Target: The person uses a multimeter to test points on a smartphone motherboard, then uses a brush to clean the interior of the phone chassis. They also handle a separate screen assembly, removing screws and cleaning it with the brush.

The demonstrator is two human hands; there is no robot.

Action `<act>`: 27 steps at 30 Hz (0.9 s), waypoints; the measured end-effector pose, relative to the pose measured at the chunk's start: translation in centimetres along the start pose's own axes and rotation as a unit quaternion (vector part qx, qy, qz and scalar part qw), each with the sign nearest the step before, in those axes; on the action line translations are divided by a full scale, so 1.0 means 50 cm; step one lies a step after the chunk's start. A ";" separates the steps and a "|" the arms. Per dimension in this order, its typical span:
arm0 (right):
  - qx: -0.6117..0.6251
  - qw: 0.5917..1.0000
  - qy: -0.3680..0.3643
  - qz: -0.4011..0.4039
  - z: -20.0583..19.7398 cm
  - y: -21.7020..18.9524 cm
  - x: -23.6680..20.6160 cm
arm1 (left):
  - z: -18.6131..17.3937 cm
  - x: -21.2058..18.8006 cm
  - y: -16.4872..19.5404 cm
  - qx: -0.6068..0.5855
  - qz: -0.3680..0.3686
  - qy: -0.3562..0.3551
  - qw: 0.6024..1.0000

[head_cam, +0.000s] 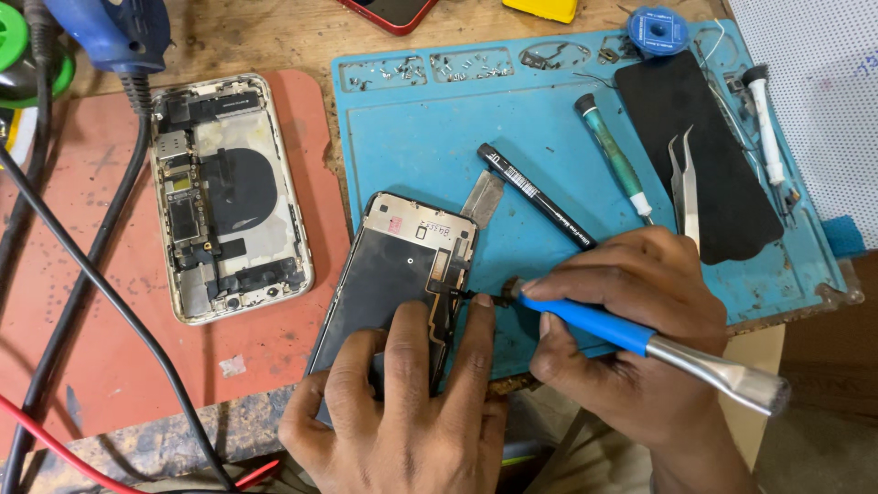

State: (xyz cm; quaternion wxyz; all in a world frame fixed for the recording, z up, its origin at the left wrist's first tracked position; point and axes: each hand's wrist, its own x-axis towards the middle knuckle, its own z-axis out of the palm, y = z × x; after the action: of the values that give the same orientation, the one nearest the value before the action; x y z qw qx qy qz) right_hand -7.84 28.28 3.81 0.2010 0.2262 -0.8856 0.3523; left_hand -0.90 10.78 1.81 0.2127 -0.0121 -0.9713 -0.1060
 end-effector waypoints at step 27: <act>0.153 0.984 0.063 0.062 -0.002 0.002 -0.005 | -0.006 0.006 0.002 -0.021 -0.003 0.019 1.000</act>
State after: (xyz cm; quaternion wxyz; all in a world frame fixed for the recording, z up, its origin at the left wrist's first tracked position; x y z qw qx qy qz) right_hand -7.65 28.48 3.72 0.1974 0.1762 -0.8189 0.5094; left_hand -1.05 10.80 2.20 0.2305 -0.0120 -0.9646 -0.1274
